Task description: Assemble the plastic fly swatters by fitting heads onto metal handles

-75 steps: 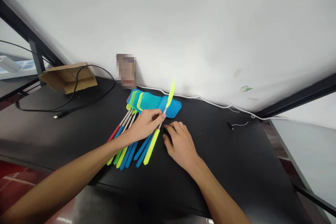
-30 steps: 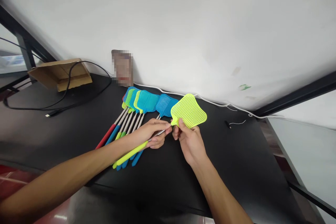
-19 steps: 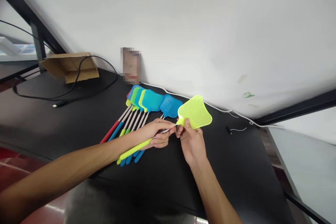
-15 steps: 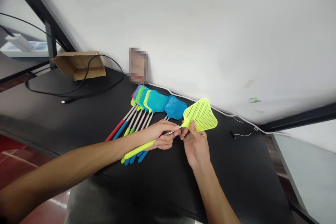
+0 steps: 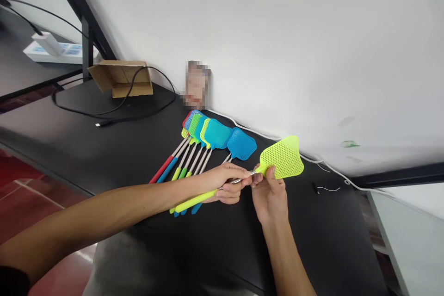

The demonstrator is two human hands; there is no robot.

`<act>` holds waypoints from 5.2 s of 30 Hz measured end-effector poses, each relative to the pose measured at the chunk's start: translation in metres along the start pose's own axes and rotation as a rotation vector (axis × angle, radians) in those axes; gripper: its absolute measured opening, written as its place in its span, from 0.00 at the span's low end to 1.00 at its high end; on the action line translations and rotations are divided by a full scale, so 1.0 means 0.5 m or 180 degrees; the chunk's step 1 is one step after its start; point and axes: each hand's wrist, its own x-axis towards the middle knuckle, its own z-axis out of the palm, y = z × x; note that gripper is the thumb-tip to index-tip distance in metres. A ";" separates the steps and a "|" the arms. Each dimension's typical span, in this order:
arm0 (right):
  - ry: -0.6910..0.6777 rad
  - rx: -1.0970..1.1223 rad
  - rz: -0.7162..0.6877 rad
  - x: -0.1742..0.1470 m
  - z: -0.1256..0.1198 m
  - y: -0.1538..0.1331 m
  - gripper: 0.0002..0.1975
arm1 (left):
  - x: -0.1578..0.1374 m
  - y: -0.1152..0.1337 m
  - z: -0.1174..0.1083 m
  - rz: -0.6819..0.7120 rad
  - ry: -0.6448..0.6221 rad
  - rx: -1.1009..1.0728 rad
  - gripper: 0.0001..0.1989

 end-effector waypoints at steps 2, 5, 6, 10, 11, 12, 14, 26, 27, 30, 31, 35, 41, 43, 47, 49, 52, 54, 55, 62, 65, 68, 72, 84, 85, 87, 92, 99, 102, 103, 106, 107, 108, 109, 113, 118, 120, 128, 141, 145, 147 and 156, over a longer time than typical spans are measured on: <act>-0.0079 -0.0129 -0.0059 0.000 -0.001 0.001 0.16 | -0.001 -0.003 0.000 0.0003 0.0023 0.0020 0.12; -0.0093 -0.0319 -0.0065 -0.001 0.000 0.009 0.17 | 0.000 -0.009 -0.003 0.0047 0.0125 0.0032 0.13; -0.0080 -0.0339 -0.0050 -0.002 0.002 0.013 0.17 | 0.001 -0.011 -0.004 0.0052 0.0159 0.0028 0.13; 0.0045 -0.0152 0.0073 -0.006 0.008 0.028 0.13 | 0.001 -0.013 -0.007 0.0017 0.0268 -0.0021 0.15; 0.0058 -0.0080 0.0103 -0.007 0.009 0.031 0.12 | 0.001 -0.013 -0.008 0.0012 0.0276 -0.0035 0.15; 0.0058 -0.0015 0.0118 -0.008 0.010 0.033 0.11 | 0.000 -0.012 -0.008 0.0005 0.0265 -0.0048 0.16; 0.0046 0.0046 0.0132 -0.011 0.012 0.034 0.11 | 0.000 -0.011 -0.007 0.0003 0.0247 -0.0055 0.15; 0.0643 0.0393 -0.0497 0.038 -0.078 -0.042 0.14 | -0.019 -0.035 0.025 0.0209 0.0122 0.0018 0.15; 0.0774 0.0397 -0.0709 0.046 -0.102 -0.062 0.16 | -0.024 -0.037 0.030 0.0159 0.0046 0.0024 0.16; 0.0882 0.0221 -0.0619 0.055 -0.141 -0.097 0.17 | -0.029 -0.037 0.035 0.0084 0.0113 -0.0074 0.15; 0.0848 0.0057 -0.0450 0.054 -0.141 -0.097 0.17 | -0.028 -0.034 0.034 0.0114 0.0222 -0.0130 0.15; 0.0828 -0.1281 0.0003 0.046 -0.112 -0.061 0.21 | -0.016 -0.012 0.019 0.0446 0.0536 -0.0332 0.14; 0.0933 -0.2691 0.0444 0.044 -0.133 -0.064 0.23 | -0.002 0.004 -0.007 0.0932 0.1030 -0.0212 0.13; 0.1009 -0.3871 0.0547 0.046 -0.148 -0.082 0.24 | 0.002 0.006 -0.015 0.1137 0.1257 -0.0167 0.13; 0.1039 -0.5191 0.0032 0.039 -0.129 -0.090 0.28 | 0.005 0.014 -0.026 0.1541 0.1657 -0.0165 0.15; 0.0702 -0.4413 -0.0359 0.018 -0.086 -0.070 0.27 | 0.006 0.017 -0.027 0.1739 0.1817 -0.0069 0.16; -0.0332 -0.2364 0.0317 -0.032 0.000 -0.017 0.24 | 0.007 0.016 -0.026 0.2070 0.2019 0.0207 0.16; -0.0953 -0.1540 0.0691 -0.063 0.048 0.017 0.20 | 0.007 0.011 -0.023 0.2225 0.2139 0.0393 0.16; -0.1079 -0.1270 0.0795 -0.074 0.064 0.029 0.18 | 0.007 0.008 -0.022 0.2238 0.2157 0.0462 0.17; -0.0765 0.0209 0.1229 -0.070 0.056 0.023 0.14 | 0.003 -0.005 -0.010 0.1664 0.1272 0.0777 0.15; -0.0864 0.0492 0.1419 -0.068 0.050 0.006 0.14 | 0.000 -0.002 -0.013 0.1717 0.1088 0.1033 0.12; -0.1034 0.0471 0.1565 -0.071 0.054 -0.002 0.15 | -0.001 0.000 -0.020 0.1850 0.1152 0.0894 0.12; -0.0994 0.0022 0.1371 -0.068 0.057 -0.002 0.15 | 0.001 -0.004 -0.018 0.1843 0.1345 0.0601 0.12; -0.0204 -0.4263 -0.1134 -0.062 0.025 -0.016 0.08 | -0.008 0.135 -0.087 0.3198 0.2522 0.0042 0.06; -0.0081 -0.4475 -0.1227 -0.052 0.016 -0.020 0.08 | -0.008 0.142 -0.093 0.3281 0.2574 0.0050 0.06; 0.0269 -0.4880 -0.1375 -0.027 -0.006 -0.028 0.09 | -0.006 0.131 -0.090 0.3066 0.2567 0.0024 0.07; 0.0970 -0.5885 -0.0866 0.019 -0.070 -0.048 0.09 | 0.006 0.043 -0.037 0.1852 0.2052 0.0516 0.11; 0.1479 -0.6408 0.0376 0.029 -0.107 -0.083 0.14 | -0.001 0.020 -0.022 0.0853 0.1590 0.1688 0.14; 0.1360 -0.6488 0.0453 0.030 -0.114 -0.087 0.16 | -0.006 0.017 -0.025 0.0886 0.1589 0.2457 0.13; 0.1329 -0.6496 0.0443 0.030 -0.114 -0.087 0.17 | -0.008 0.013 -0.026 0.0980 0.1605 0.2775 0.11; 0.1329 -0.6501 0.0370 0.027 -0.111 -0.089 0.18 | -0.008 0.002 -0.028 0.1425 0.1694 0.3858 0.09; 0.1339 -0.6499 0.0332 0.025 -0.108 -0.089 0.18 | -0.007 -0.002 -0.029 0.1552 0.1699 0.4229 0.08; 0.1345 -0.6496 0.0284 0.024 -0.105 -0.090 0.17 | -0.006 -0.004 -0.031 0.1639 0.1675 0.4563 0.08; 0.1345 -0.6494 0.0228 0.022 -0.102 -0.090 0.17 | -0.005 -0.007 -0.034 0.1675 0.1619 0.4846 0.07; 0.1246 -0.6497 -0.0018 0.018 -0.091 -0.084 0.14 | 0.000 -0.013 -0.042 0.1448 0.1209 0.5727 0.06; 0.1142 -0.6539 -0.0154 0.016 -0.082 -0.074 0.12 | -0.001 -0.020 -0.040 0.1261 0.0956 0.6730 0.08; 0.1125 -0.6542 -0.0164 0.015 -0.080 -0.074 0.11 | -0.001 -0.021 -0.038 0.1213 0.0947 0.6836 0.09; 0.1285 -0.6530 0.0043 0.018 -0.101 -0.091 0.14 | -0.005 -0.025 -0.039 0.1421 0.1196 0.6447 0.10; 0.1205 -0.6651 0.0587 0.026 -0.123 -0.099 0.19 | -0.009 -0.036 -0.050 0.1761 0.1328 0.6314 0.14; 0.0861 -0.6619 0.0587 0.025 -0.114 -0.090 0.19 | -0.007 -0.033 -0.047 0.1385 0.1287 0.6938 0.17; 0.0702 -0.6595 0.0530 0.023 -0.106 -0.084 0.18 | -0.006 -0.030 -0.043 0.1316 0.1312 0.7092 0.18; 0.0243 -0.4855 -0.0692 0.008 -0.089 -0.083 0.14 | -0.008 0.009 -0.025 0.1439 0.1621 0.5715 0.20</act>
